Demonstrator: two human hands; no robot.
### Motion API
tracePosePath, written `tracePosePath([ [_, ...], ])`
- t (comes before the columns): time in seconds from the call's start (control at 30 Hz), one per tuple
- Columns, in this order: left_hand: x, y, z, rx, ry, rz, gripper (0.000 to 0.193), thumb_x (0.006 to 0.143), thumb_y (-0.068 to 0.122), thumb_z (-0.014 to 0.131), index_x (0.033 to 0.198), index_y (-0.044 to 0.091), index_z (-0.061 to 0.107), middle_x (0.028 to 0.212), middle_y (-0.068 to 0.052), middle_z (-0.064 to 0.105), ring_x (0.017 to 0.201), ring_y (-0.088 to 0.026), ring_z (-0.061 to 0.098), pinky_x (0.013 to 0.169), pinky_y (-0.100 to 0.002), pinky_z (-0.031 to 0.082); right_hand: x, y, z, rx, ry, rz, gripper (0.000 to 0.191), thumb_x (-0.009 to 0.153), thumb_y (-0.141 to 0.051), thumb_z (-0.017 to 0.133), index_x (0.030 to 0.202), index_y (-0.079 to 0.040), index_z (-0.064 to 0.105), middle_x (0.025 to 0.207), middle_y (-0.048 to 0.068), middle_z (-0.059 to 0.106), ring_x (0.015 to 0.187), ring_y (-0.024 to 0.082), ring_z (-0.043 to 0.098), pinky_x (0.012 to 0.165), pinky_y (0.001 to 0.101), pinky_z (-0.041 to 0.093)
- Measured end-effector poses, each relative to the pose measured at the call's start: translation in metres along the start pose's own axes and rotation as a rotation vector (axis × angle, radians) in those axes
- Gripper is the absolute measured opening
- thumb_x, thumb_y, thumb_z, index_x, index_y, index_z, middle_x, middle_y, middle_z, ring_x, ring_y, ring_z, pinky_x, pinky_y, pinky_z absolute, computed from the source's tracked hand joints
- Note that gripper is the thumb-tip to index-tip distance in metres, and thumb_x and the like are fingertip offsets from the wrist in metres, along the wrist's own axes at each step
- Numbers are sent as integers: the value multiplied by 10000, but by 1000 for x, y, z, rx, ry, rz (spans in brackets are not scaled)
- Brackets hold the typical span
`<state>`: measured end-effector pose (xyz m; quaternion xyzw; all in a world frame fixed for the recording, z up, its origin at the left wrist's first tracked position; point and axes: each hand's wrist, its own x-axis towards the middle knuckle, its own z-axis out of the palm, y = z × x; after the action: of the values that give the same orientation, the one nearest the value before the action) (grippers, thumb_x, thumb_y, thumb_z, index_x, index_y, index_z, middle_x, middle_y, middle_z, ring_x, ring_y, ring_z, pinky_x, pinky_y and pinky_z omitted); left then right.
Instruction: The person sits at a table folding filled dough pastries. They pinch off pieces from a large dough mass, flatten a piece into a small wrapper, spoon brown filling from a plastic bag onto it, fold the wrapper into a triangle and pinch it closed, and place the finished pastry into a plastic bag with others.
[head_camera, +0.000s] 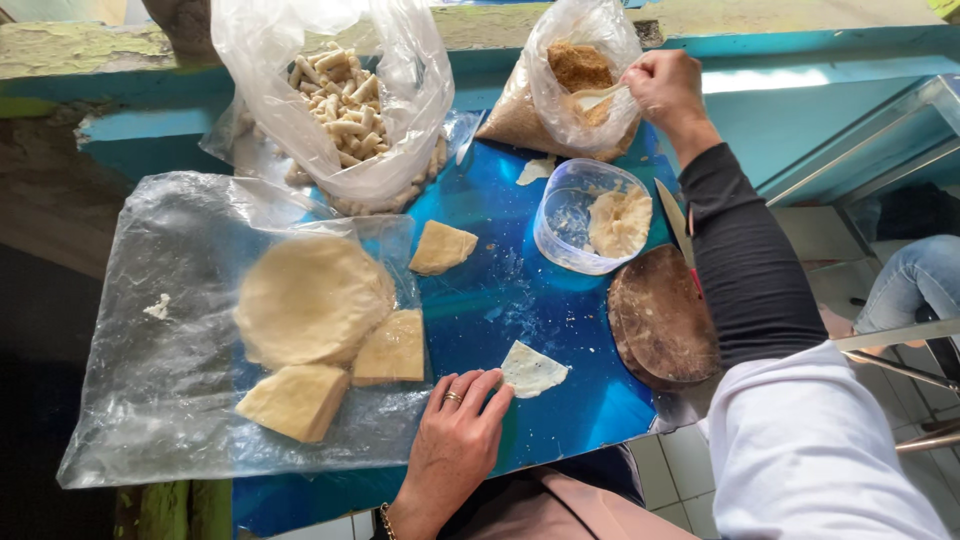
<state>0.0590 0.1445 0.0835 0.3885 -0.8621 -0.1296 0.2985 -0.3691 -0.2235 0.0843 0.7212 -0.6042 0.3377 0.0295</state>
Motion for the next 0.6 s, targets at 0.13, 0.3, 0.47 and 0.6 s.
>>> tracePosePath([
  [0.13, 0, 0, 0, -7, -10, -3, 394, 790, 57, 687, 1180, 42, 639, 1241, -113, 641, 1149, -306, 615, 1009, -486, 454, -14, 5, -23, 328, -13, 296, 132, 998, -104, 694, 922, -52, 788, 809, 21, 737, 685, 51, 649, 620, 240, 512],
  [0.3, 0, -1, 0, 6, -8, -4, 377, 792, 51, 688, 1167, 50, 645, 1235, -107, 646, 1149, -302, 616, 1008, -482, 454, -27, -4, -31, 511, 18, 484, 119, 1016, -108, 700, 953, -69, 794, 775, -21, 711, 635, 36, 578, 578, 235, 456],
  [0.47, -1, -2, 0, 5, -3, 4, 382, 783, 41, 687, 1163, 50, 650, 1226, -107, 647, 1146, -303, 615, 996, -469, 459, -33, -7, -29, 291, 102, 274, 125, 1028, -118, 699, 971, -66, 797, 782, -11, 735, 693, 25, 668, 646, 215, 538],
  [0.6, 1, -2, -1, 2, 2, -1, 368, 789, 37, 687, 1155, 54, 650, 1222, -103, 650, 1142, -300, 616, 993, -464, 462, -33, -11, -30, 334, 85, 302, 120, 1017, -112, 694, 972, -61, 793, 796, -10, 743, 703, 20, 676, 658, 207, 549],
])
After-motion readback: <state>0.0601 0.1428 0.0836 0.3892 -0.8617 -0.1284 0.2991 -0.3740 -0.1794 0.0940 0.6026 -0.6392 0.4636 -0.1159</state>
